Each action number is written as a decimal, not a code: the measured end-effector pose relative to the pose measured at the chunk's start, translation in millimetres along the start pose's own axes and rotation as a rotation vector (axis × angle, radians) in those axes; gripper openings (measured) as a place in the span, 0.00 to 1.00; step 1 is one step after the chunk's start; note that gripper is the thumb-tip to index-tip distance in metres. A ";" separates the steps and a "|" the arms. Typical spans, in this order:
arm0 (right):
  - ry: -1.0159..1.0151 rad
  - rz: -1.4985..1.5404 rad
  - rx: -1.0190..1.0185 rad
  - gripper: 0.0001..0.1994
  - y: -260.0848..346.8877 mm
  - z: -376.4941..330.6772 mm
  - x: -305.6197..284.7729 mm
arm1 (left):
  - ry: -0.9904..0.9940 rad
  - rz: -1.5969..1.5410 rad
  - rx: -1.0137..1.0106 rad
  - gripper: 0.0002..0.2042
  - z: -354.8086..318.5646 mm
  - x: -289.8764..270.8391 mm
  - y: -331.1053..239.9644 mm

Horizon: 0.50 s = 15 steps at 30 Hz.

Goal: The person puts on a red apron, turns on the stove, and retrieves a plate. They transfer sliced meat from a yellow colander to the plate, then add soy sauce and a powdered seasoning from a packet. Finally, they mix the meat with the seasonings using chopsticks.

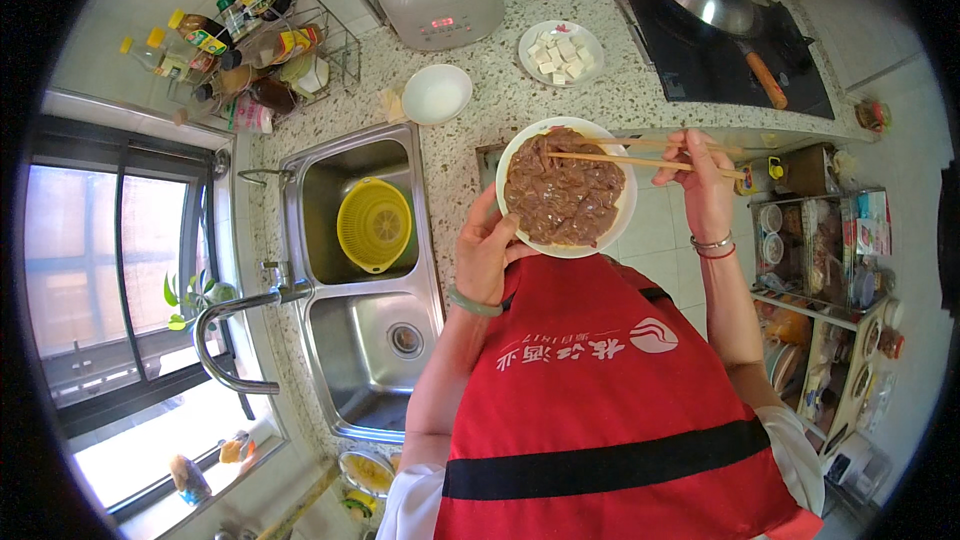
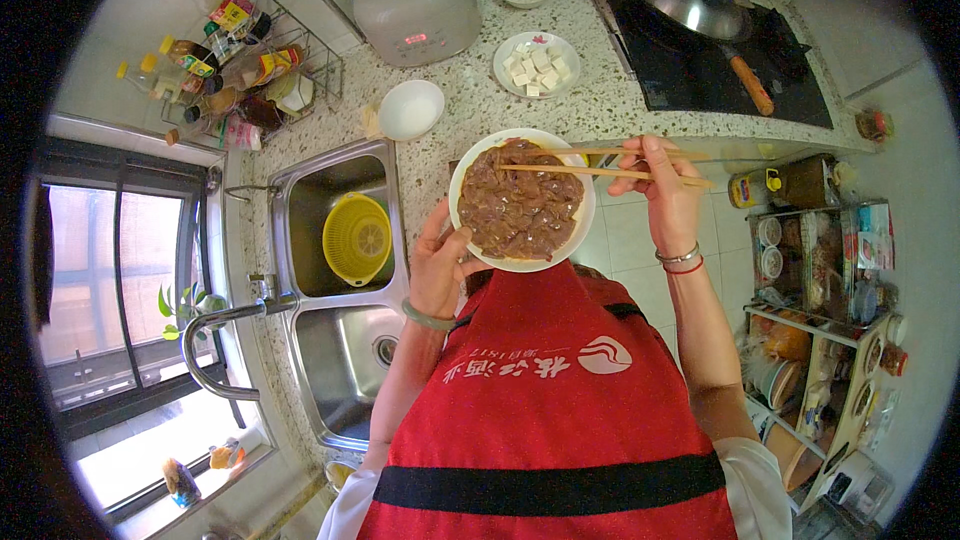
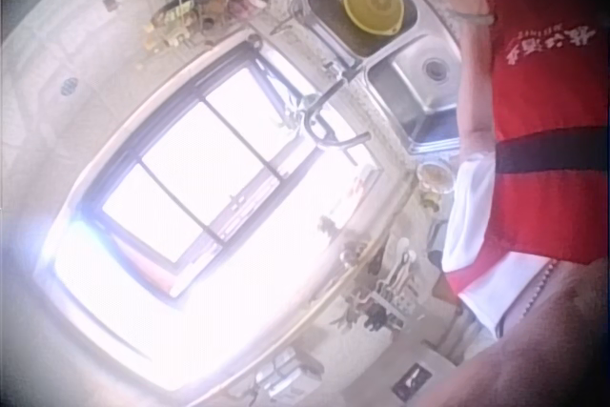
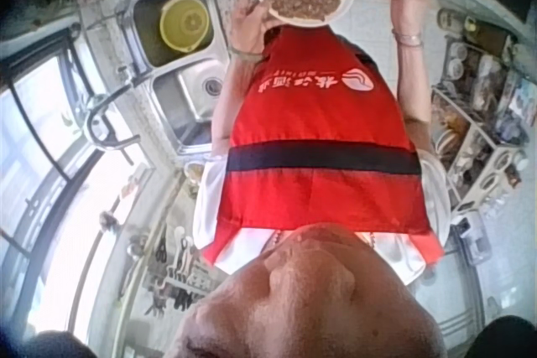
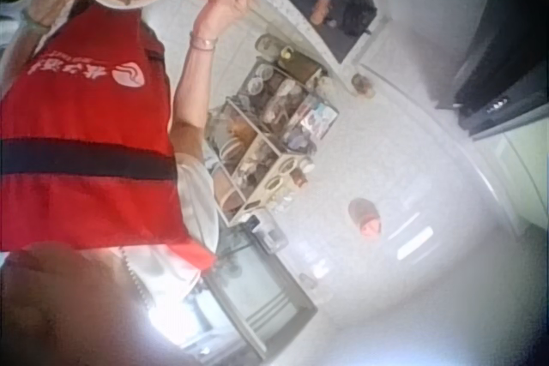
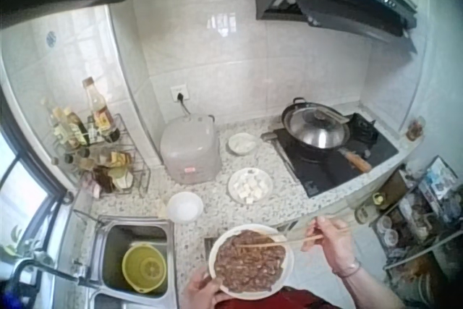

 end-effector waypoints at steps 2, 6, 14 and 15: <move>0.023 -0.023 0.017 0.17 -2.8 0.2 0.7 | -0.003 -0.010 -0.006 0.24 -0.2 0.5 2.1; 0.093 -0.043 0.040 0.17 -10.8 -5.2 -13.6 | -0.019 -0.051 -0.023 0.24 -1.4 -0.5 0.3; -0.054 -0.087 -0.042 0.17 9.4 -5.7 -21.1 | -0.017 -0.033 -0.002 0.24 1.7 -5.4 -2.1; -0.035 -0.075 -0.026 0.17 7.3 -6.2 -19.7 | -0.016 -0.031 -0.002 0.24 1.7 -4.0 -3.0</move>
Point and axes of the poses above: each hand's wrist, its own z-axis towards the middle knuckle, its own x-axis out of the palm, y = z × x, the point moved 3 cm from there along z, towards the middle knuckle, and after that the axes turned 7 degrees about -z, right-handed, at the moved point
